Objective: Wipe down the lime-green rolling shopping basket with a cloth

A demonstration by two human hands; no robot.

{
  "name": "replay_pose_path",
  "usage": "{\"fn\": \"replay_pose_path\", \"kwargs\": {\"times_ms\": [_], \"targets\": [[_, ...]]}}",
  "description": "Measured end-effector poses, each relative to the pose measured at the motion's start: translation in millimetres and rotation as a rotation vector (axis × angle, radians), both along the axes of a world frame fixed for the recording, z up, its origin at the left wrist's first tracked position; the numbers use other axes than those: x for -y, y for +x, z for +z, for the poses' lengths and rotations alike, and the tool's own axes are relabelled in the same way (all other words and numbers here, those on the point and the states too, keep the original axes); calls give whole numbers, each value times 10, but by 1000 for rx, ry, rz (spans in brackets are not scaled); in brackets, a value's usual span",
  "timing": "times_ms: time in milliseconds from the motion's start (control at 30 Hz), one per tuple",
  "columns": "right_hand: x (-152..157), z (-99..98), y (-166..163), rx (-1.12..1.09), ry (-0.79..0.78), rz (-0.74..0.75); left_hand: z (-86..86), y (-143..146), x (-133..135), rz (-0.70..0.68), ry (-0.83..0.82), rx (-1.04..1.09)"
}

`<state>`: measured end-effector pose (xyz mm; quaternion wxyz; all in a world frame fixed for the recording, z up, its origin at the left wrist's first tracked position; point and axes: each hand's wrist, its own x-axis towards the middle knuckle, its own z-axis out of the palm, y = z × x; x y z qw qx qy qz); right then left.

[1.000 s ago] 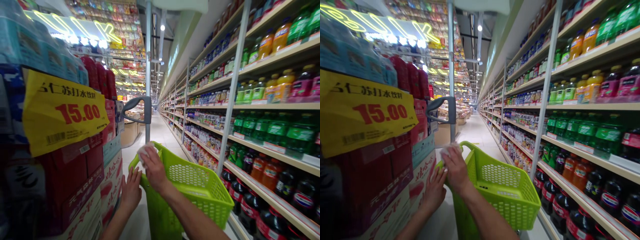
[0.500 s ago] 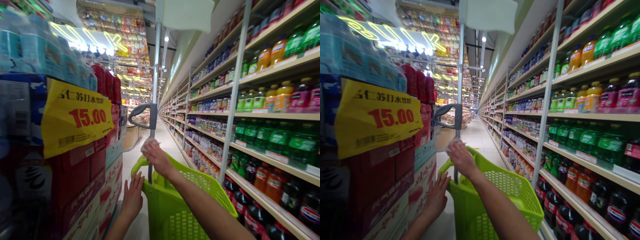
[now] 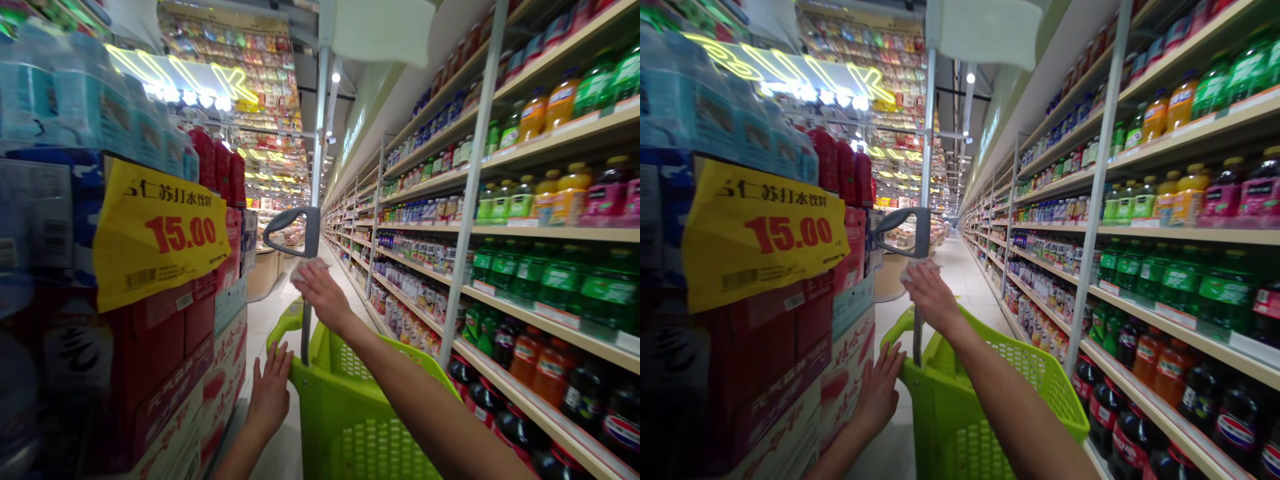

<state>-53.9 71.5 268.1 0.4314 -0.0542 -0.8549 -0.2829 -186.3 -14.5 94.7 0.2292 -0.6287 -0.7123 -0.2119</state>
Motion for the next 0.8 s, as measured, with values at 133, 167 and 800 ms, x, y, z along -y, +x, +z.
{"fn": "replay_pose_path", "kwargs": {"times_ms": [133, 167, 800], "targets": [[30, -224, 51, 36, -6, 45, 3, 0, 15, -9, -3, 0], [57, -377, 98, 98, 9, 60, -2, -2, 16, -9, 0, -2], [46, -872, 282, 207, 57, 49, -14, 10, -1, -10, 16, 15]]}}
